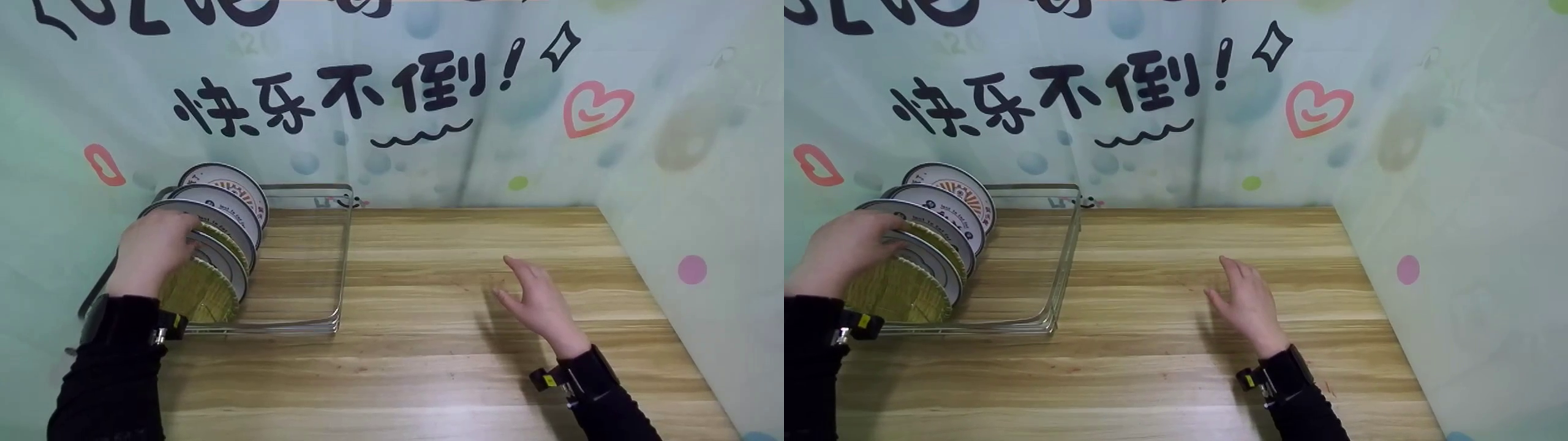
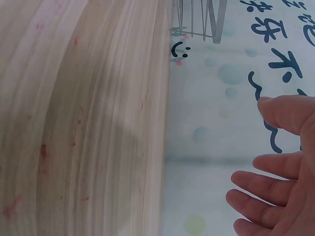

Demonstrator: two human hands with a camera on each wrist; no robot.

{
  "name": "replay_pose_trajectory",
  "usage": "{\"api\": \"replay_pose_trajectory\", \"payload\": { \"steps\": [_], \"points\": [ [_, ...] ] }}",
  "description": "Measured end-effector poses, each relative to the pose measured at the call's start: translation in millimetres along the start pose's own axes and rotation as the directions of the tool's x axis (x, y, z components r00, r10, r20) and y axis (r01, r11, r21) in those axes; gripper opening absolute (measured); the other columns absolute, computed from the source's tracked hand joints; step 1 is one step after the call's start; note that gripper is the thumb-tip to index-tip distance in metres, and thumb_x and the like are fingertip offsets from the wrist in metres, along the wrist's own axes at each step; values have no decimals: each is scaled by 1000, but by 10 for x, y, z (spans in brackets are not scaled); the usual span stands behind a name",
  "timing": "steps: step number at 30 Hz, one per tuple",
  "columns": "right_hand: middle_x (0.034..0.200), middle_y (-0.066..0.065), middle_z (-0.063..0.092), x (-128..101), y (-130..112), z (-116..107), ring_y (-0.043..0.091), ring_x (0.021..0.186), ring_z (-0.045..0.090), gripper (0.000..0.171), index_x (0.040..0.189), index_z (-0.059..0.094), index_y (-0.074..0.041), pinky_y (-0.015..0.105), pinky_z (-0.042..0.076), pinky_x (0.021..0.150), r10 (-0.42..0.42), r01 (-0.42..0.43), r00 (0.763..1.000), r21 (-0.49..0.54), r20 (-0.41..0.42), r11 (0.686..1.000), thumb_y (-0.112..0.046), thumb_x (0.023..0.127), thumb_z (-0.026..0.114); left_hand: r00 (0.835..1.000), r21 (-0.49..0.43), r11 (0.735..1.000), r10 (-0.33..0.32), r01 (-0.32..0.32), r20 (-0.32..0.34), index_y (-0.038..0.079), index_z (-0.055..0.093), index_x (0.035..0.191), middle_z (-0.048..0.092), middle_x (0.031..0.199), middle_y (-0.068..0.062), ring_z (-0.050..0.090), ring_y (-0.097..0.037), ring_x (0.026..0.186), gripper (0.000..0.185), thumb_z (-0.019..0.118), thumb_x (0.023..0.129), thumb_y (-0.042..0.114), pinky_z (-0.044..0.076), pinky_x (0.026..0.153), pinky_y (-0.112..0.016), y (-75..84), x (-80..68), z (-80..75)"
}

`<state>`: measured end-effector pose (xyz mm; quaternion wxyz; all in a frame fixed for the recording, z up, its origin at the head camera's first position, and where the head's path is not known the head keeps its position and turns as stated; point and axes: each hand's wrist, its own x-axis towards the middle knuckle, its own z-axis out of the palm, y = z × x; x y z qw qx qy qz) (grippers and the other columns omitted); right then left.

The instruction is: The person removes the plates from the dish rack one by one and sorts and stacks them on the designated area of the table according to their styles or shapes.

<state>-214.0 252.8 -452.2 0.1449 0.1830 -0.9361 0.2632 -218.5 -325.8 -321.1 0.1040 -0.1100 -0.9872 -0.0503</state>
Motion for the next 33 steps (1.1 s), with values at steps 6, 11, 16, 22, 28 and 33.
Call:
{"api": "replay_pose_trajectory", "payload": {
  "steps": [6, 11, 16, 22, 28, 33],
  "points": [
    [135, 28, 53, 8, -31, 5, 46, 123, 49, 67, 141, 46, 6, 58, 37, 107, -7, 6, 1000, 7, 8, 1000, -21, 88, 76, 1000, -17, 1000, -8, 8, -17, 2, 74, 96, 69, 97, -24, 62, -45, 91, 29, 56, 80, -15, 50, 69, -60, -14, 19, 1],
    [136, 28, 53, 20, -62, 7, 45, 124, 49, 67, 142, 46, 6, 58, 36, 108, -6, 6, 1000, 20, 9, 1000, -20, 88, 76, 1000, -3, 1000, 14, -14, -17, 4, 74, 92, 70, 94, -22, 63, -43, 89, 23, 62, 83, -12, 50, 68, -59, -25, 25, -19],
    [138, 27, 51, 45, -101, 19, 45, 127, 47, 67, 143, 45, 5, 58, 35, 109, -12, 11, 1000, 40, 6, 999, -20, 88, 76, 999, 21, 999, 39, -38, -31, 6, 74, 90, 70, 92, -22, 64, -43, 85, 22, 62, 84, -12, 50, 65, -60, -32, 5, -31],
    [143, 27, 47, 73, -160, 40, 44, 131, 43, 69, 144, 44, 5, 57, 31, 112, -30, 30, 1000, 72, -1, 997, -20, 88, 76, 998, 37, 998, 55, -54, -28, 6, 74, 92, 70, 92, -22, 64, -43, 84, 29, 59, 82, -16, 50, 65, -60, -9, -20, -72],
    [143, 27, 47, 88, -180, 60, 44, 132, 42, 68, 144, 45, 4, 55, 31, 113, -50, 51, 999, 80, -9, 996, -23, 89, 75, 996, 34, 998, 63, -61, -68, 10, 74, 87, 70, 86, -18, 64, -41, 79, 32, 58, 78, -17, 48, 57, -60, 17, -47, -118],
    [142, 27, 49, 88, -180, 74, 43, 132, 43, 66, 142, 47, 4, 54, 32, 112, -62, 63, 998, 81, -16, 995, -24, 90, 74, 989, 14, 997, 77, -76, -127, 11, 71, 80, 68, 78, -14, 63, -41, 74, 26, 63, 78, -13, 47, 56, -60, 39, -56, -148]
  ]
}}
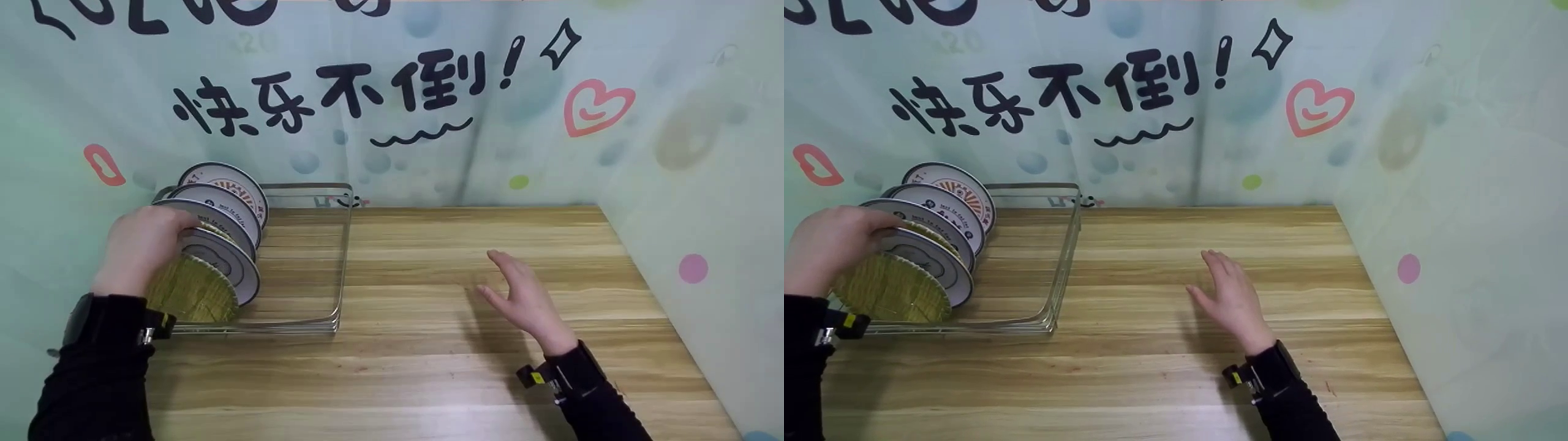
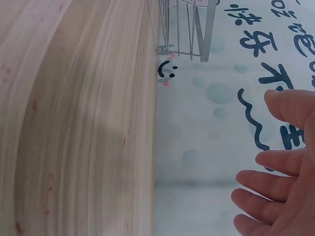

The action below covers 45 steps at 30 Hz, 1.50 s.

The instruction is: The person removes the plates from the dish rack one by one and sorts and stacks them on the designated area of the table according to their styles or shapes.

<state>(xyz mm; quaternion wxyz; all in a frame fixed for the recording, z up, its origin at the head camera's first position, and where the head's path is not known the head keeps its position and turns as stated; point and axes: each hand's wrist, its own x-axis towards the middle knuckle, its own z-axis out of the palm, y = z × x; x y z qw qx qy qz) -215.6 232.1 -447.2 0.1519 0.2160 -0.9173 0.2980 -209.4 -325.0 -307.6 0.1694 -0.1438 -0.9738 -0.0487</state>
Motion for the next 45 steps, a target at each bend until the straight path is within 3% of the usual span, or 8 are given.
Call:
{"api": "replay_pose_trajectory", "payload": {
  "steps": [4, 9, 17, 23, 30, 36, 45],
  "points": [
    [143, 27, 48, -4, -2, -3, 43, 132, 43, 66, 142, 47, 4, 54, 31, 113, 6, -6, 1000, 1, 0, 1000, -24, 90, 74, 999, -11, 999, 30, -30, -39, 9, 71, 82, 69, 79, -15, 64, -42, 75, 19, 70, 79, -9, 48, 58, -60, 36, 13, 3],
    [144, 26, 48, -3, -8, -5, 42, 133, 42, 67, 143, 46, 4, 54, 31, 113, 4, -4, 1000, 11, 3, 1000, -24, 90, 75, 990, -13, 998, 67, -69, -121, 10, 73, 87, 71, 80, -15, 65, -42, 75, 23, 72, 77, -10, 48, 55, -60, 102, 9, 6],
    [143, 26, 48, -3, -7, -4, 43, 132, 43, 66, 142, 46, 5, 54, 31, 113, 7, -7, 1000, 6, -2, 1000, -23, 90, 75, 950, -17, 991, 119, -130, -287, 6, 73, 90, 72, 79, -17, 66, -42, 70, 22, 74, 75, -11, 49, 48, -57, 192, 5, -25],
    [142, 27, 48, 7, -18, -3, 43, 131, 44, 66, 142, 46, 5, 54, 32, 113, 1, -1, 1000, 15, -2, 1000, -23, 89, 75, 930, -46, 992, 92, -115, -356, 4, 76, 96, 73, 87, -19, 68, -40, 74, 20, 74, 80, -9, 52, 54, -55, 260, 14, -80],
    [143, 27, 48, 7, -27, -10, 43, 132, 43, 67, 143, 45, 4, 54, 31, 113, 16, -16, 1000, 21, 5, 1000, -25, 90, 74, 896, -29, 992, 97, -122, -433, 7, 76, 98, 74, 89, -15, 70, -36, 73, 18, 74, 83, -4, 48, 47, -49, 374, 72, -117],
    [144, 26, 47, 11, -45, -10, 43, 133, 42, 69, 144, 44, 4, 54, 30, 113, 17, -18, 1000, 26, 9, 1000, -26, 90, 74, 886, -35, 996, 61, -86, -460, 6, 77, 101, 74, 92, -16, 70, -37, 73, 16, 74, 87, 0, 47, 47, -47, 483, 115, -150],
    [144, 25, 47, 22, -101, 9, 41, 133, 42, 68, 145, 44, 3, 53, 31, 113, 10, -10, 1000, 44, 3, 999, -26, 91, 74, 848, -95, 994, -8, -49, -530, 7, 78, 100, 74, 88, -15, 70, -35, 73, 13, 70, 90, 4, 42, 47, -41, 598, 148, -185]
  ]
}}
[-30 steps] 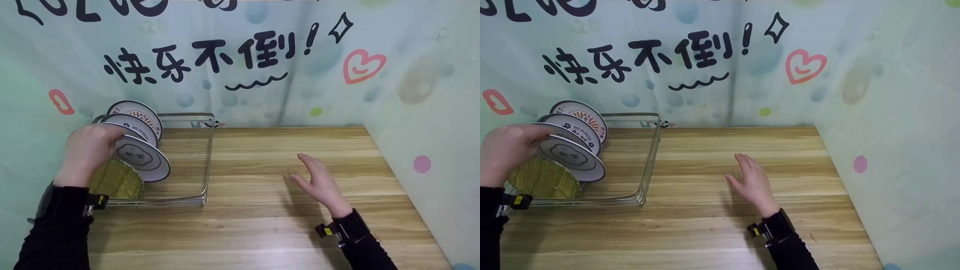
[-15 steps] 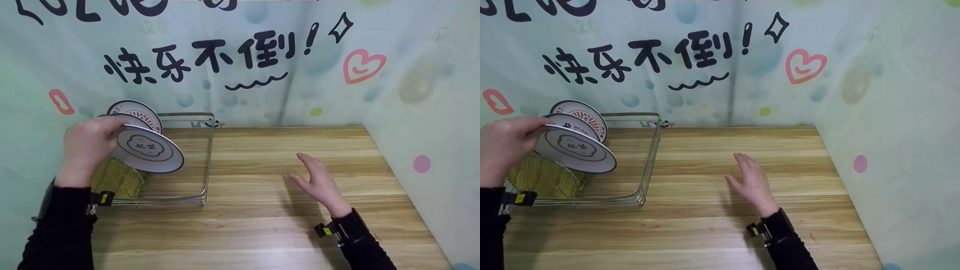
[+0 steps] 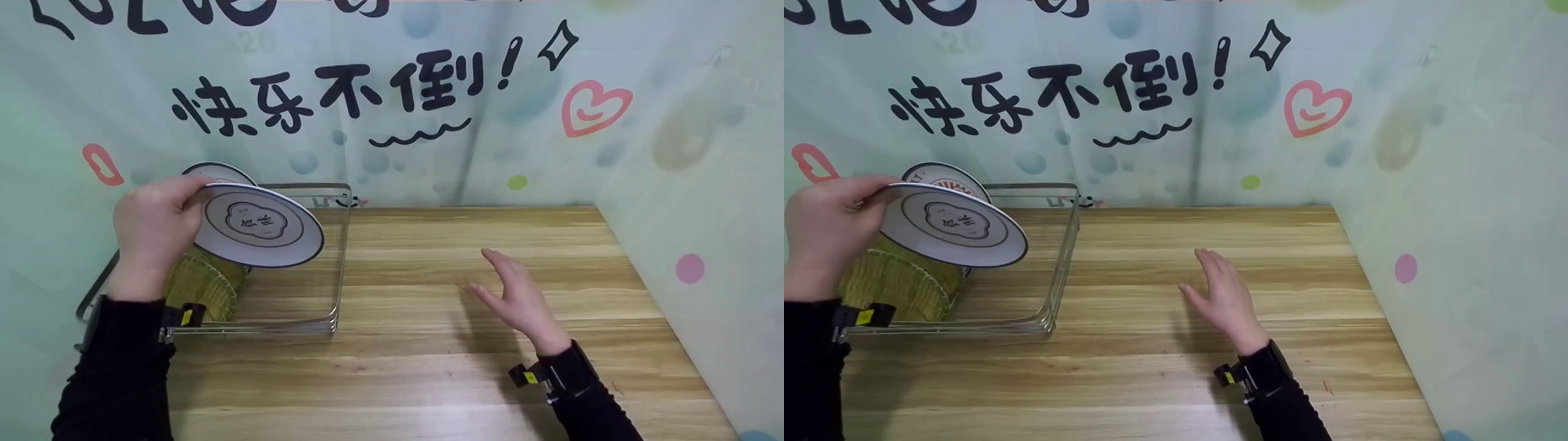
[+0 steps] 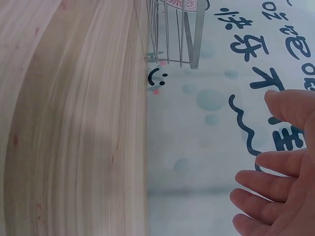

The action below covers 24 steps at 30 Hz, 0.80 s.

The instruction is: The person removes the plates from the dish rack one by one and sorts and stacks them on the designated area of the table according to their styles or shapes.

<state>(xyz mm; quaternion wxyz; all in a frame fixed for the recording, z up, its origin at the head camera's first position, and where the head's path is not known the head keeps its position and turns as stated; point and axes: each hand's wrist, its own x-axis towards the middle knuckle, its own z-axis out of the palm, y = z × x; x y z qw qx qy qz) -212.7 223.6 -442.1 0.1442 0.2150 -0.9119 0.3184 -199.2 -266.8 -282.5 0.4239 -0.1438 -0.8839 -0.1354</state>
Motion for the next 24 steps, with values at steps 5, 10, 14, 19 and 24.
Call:
{"api": "replay_pose_trajectory", "payload": {
  "steps": [5, 10, 14, 19, 24],
  "points": [
    [143, 25, 48, -4, -15, 16, 41, 132, 43, 67, 144, 45, 3, 53, 32, 113, -9, 9, 1000, 2, -7, 1000, -25, 91, 73, 998, -38, 997, -65, 65, -5, 4, 78, 99, 74, 88, -16, 71, -36, 76, 12, 67, 92, 3, 40, 53, -31, 55, 20, 17],
    [143, 25, 48, -1, -29, 27, 41, 132, 44, 68, 144, 45, 3, 53, 32, 113, -15, 15, 1000, 5, -15, 1000, -26, 90, 74, 995, -67, 993, -96, 93, -34, 5, 78, 100, 75, 91, -15, 71, -35, 79, 13, 68, 93, 3, 37, 56, -25, 104, 41, 32],
    [142, 25, 50, 8, -53, 42, 41, 131, 45, 67, 143, 46, 4, 52, 33, 112, -30, 30, 999, 11, -23, 999, -25, 90, 75, 991, -102, 989, -111, 102, -80, 5, 78, 98, 75, 90, -14, 71, -33, 79, 11, 69, 92, 4, 36, 59, -21, 145, 46, 43],
    [142, 24, 50, 14, -93, 74, 41, 131, 46, 67, 142, 47, 4, 52, 34, 112, -45, 46, 998, 25, -35, 999, -24, 89, 75, 982, -156, 981, -135, 114, -130, 4, 78, 96, 75, 90, -13, 71, -32, 80, 9, 72, 90, 4, 35, 64, -13, 198, 51, 61],
    [140, 24, 51, 5, -163, 127, 40, 130, 47, 66, 142, 47, 5, 52, 35, 111, -68, 71, 996, 46, -59, 996, -22, 89, 76, 978, -205, 972, -146, 114, -148, 1, 77, 94, 75, 89, -14, 72, -29, 80, 7, 72, 89, 3, 35, 68, -4, 236, 64, 105]
  ]
}}
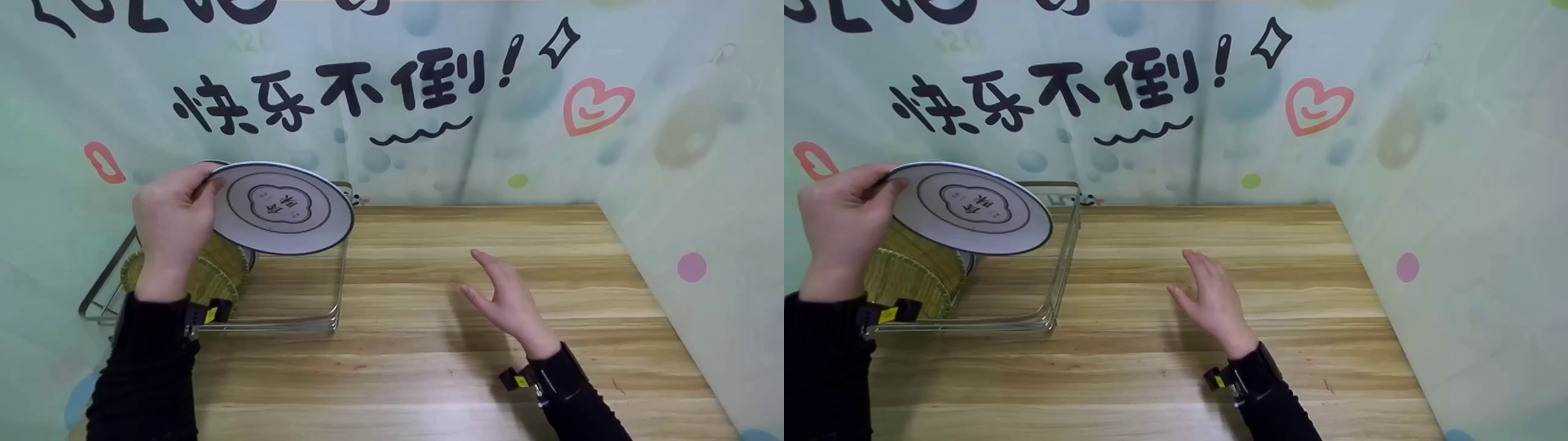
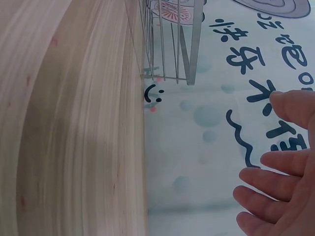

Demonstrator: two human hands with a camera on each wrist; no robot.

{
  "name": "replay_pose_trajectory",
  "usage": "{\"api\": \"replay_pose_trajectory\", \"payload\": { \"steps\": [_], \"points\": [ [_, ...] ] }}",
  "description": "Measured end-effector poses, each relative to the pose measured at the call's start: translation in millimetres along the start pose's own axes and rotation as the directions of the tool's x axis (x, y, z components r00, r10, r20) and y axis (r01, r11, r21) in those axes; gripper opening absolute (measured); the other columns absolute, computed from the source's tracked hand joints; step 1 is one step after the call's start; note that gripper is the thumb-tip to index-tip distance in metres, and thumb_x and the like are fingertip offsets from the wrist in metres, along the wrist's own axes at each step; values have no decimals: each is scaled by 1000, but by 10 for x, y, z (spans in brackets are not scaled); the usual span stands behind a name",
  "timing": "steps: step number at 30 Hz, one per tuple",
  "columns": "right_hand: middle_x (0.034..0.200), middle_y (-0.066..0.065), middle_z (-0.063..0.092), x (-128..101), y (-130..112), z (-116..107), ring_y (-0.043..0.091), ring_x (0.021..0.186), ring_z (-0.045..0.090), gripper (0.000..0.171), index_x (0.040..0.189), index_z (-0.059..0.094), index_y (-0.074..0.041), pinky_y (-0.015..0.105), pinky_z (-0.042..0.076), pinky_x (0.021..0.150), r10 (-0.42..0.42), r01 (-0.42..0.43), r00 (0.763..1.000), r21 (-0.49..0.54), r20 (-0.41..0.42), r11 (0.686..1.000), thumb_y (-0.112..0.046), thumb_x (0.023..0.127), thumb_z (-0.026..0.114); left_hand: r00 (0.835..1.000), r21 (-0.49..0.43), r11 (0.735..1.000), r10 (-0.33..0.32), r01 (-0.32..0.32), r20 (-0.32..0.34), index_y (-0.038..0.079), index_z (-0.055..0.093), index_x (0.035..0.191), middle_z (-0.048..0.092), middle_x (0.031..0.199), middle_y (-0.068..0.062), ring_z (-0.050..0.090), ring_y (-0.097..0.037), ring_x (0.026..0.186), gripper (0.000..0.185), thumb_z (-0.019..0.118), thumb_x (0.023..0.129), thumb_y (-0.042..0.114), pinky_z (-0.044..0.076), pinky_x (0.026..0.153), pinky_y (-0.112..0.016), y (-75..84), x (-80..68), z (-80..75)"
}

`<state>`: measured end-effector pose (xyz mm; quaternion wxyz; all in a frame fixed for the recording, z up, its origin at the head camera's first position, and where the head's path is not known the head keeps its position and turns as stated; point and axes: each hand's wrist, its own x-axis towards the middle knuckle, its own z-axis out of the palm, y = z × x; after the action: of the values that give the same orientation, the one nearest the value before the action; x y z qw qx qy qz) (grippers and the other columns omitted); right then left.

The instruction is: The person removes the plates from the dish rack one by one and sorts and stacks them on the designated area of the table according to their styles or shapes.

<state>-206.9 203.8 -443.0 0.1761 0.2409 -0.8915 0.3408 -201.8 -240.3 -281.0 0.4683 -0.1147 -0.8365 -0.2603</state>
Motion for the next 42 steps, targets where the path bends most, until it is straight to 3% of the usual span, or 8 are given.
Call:
{"api": "replay_pose_trajectory", "payload": {
  "steps": [3, 6, 9, 21, 27, 34, 42],
  "points": [
    [139, 24, 53, 5, -46, 46, 40, 129, 48, 64, 141, 47, 5, 52, 36, 110, -23, 23, 1000, 18, -21, 1000, -20, 89, 75, 999, -43, 999, -32, 32, -8, 0, 77, 92, 75, 89, -13, 70, -14, 76, 6, 72, 89, 3, 38, 67, -3, 28, -6, 40],
    [138, 22, 54, 12, -94, 90, 39, 127, 49, 64, 142, 46, 6, 53, 37, 108, -54, 57, 997, 48, -50, 997, -17, 89, 74, 998, -100, 993, -69, 67, -14, -1, 76, 90, 75, 88, -12, 58, 4, 71, 4, 73, 88, 1, 39, 64, -5, 74, -27, 81],
    [137, 20, 56, 22, -147, 124, 38, 127, 50, 66, 143, 43, 6, 54, 38, 107, -92, 99, 992, 90, -85, 991, -14, 89, 74, 995, -154, 984, -95, 91, -18, -1, 76, 89, 75, 86, -11, 52, 11, 70, 4, 73, 87, -2, 40, 63, -6, 127, -58, 122],
    [137, 15, 57, 51, -333, 254, 34, 126, 52, 68, 144, 42, 5, 53, 40, 106, -176, 193, 976, 138, -129, 971, -9, 87, 75, 992, -204, 971, -125, 128, 29, -1, 77, 91, 75, 85, -13, 51, 8, 67, 8, 76, 84, -2, 39, 62, -10, 247, -114, 302],
    [136, 14, 58, 84, -410, 316, 33, 124, 54, 67, 145, 42, 3, 50, 42, 106, -207, 225, 971, 166, -119, 960, -9, 87, 75, 982, -265, 946, -177, 188, 67, -1, 77, 91, 74, 87, -12, 55, 5, 70, 8, 75, 84, -3, 42, 65, -10, 302, -131, 389],
    [130, 14, 62, 115, -487, 370, 31, 119, 58, 65, 143, 45, 4, 43, 47, 103, -221, 249, 965, 232, -143, 940, -4, 86, 75, 974, -312, 924, -191, 220, 122, -2, 76, 89, 74, 85, -13, 56, 3, 68, 8, 75, 82, -5, 45, 62, -12, 371, -173, 490],
    [126, 13, 65, 154, -567, 400, 28, 115, 62, 60, 140, 49, 4, 37, 50, 99, -231, 280, 953, 272, -198, 921, 3, 85, 73, 966, -339, 909, -196, 243, 169, -1, 76, 93, 75, 92, -12, 69, -20, 79, 12, 76, 82, -5, 51, 68, -12, 482, -236, 573]
  ]
}}
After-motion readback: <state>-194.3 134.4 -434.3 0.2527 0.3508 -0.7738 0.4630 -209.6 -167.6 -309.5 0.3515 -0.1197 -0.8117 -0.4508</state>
